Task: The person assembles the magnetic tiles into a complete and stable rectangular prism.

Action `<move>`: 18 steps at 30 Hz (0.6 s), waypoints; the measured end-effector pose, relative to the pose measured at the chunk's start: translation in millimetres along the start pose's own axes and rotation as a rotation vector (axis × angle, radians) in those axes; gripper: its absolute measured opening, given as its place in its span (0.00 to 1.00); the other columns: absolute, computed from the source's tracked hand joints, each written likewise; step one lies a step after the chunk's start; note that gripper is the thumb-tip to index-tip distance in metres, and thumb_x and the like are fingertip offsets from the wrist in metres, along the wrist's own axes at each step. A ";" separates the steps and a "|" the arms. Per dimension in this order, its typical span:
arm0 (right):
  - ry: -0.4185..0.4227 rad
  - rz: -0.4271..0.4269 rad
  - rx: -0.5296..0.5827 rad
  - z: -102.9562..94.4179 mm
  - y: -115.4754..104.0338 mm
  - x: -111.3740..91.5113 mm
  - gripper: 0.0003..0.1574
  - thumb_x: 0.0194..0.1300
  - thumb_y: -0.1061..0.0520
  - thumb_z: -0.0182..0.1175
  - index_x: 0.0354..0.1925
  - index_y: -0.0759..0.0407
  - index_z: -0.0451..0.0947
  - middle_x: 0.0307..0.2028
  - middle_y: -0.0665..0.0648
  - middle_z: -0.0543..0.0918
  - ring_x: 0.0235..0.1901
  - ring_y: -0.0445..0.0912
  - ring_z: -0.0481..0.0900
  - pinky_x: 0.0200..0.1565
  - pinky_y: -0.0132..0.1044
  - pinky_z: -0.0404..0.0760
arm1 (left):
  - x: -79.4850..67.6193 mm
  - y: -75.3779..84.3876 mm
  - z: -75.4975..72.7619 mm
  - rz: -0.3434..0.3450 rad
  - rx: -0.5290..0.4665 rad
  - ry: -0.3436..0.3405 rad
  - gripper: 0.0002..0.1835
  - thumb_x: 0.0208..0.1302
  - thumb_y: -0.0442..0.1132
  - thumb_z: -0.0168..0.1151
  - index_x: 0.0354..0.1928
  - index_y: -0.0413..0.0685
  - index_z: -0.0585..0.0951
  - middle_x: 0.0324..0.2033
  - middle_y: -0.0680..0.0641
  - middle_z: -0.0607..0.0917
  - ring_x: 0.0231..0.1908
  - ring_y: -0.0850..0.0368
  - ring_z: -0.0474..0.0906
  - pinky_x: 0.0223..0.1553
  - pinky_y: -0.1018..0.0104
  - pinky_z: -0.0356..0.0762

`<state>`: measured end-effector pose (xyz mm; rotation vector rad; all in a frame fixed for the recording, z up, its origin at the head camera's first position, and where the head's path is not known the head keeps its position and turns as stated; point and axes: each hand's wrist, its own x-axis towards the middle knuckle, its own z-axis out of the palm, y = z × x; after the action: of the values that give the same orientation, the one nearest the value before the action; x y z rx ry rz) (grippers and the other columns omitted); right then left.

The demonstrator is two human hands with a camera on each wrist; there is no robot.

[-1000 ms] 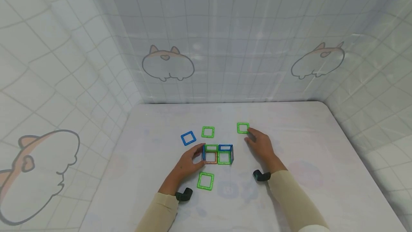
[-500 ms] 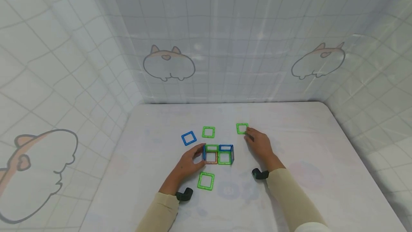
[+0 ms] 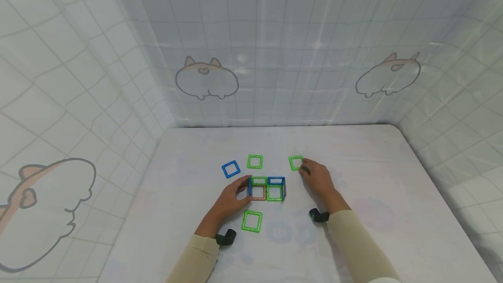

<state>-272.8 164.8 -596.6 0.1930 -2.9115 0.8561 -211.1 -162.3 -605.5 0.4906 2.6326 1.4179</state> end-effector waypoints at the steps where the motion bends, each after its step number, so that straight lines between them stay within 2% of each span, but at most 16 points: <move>1: 0.001 -0.002 0.002 -0.5 0.1 -1.0 0.16 0.67 0.54 0.65 0.50 0.61 0.84 0.64 0.60 0.77 0.66 0.57 0.72 0.68 0.54 0.71 | -0.1 0.3 -0.1 0.003 -0.002 0.001 0.39 0.62 0.43 0.69 0.74 0.57 0.65 0.68 0.49 0.73 0.69 0.54 0.68 0.68 0.63 0.70; 6: -0.004 -0.009 0.013 -2.6 0.3 -6.6 0.10 0.66 0.55 0.67 0.42 0.59 0.84 0.66 0.59 0.75 0.68 0.57 0.70 0.69 0.53 0.70 | 0.2 1.8 -0.4 0.012 -0.003 0.005 0.39 0.61 0.41 0.69 0.74 0.56 0.65 0.68 0.49 0.73 0.69 0.53 0.68 0.68 0.64 0.70; 18: -0.027 -0.034 0.010 -7.7 0.3 -25.4 0.07 0.64 0.54 0.69 0.36 0.56 0.83 0.63 0.61 0.78 0.65 0.59 0.72 0.66 0.56 0.72 | 0.9 -1.2 -0.4 -0.002 -0.019 0.005 0.38 0.61 0.42 0.69 0.73 0.58 0.67 0.66 0.51 0.75 0.67 0.56 0.70 0.67 0.65 0.71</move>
<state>-247.3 171.6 -593.6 0.2555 -2.9203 0.8702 -212.3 -162.9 -606.3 0.4827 2.6201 1.4447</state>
